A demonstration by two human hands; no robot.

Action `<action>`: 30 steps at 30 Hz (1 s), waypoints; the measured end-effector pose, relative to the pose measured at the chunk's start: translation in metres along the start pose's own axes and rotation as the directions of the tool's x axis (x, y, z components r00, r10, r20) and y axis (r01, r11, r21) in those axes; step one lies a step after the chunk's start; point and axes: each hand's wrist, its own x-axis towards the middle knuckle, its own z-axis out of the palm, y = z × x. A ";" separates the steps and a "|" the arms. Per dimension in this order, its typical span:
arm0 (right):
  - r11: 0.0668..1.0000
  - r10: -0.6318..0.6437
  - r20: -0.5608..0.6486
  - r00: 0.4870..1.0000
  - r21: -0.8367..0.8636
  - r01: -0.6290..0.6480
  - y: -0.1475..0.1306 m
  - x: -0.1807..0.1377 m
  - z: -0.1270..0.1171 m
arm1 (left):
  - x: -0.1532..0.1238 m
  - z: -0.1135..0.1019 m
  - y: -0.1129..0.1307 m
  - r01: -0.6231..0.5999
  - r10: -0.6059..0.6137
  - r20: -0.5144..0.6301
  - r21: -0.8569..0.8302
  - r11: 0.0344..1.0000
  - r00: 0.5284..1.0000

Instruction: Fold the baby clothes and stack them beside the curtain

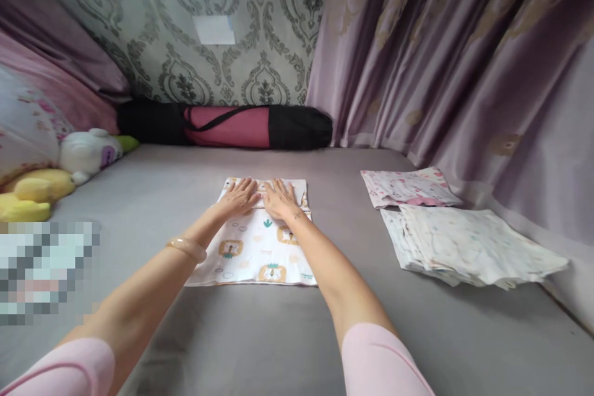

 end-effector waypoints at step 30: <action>0.990 -0.143 0.014 0.990 0.006 0.143 0.048 -0.087 -0.005 | -0.081 -0.010 -0.033 -0.178 0.183 -0.063 0.069 0.982 0.981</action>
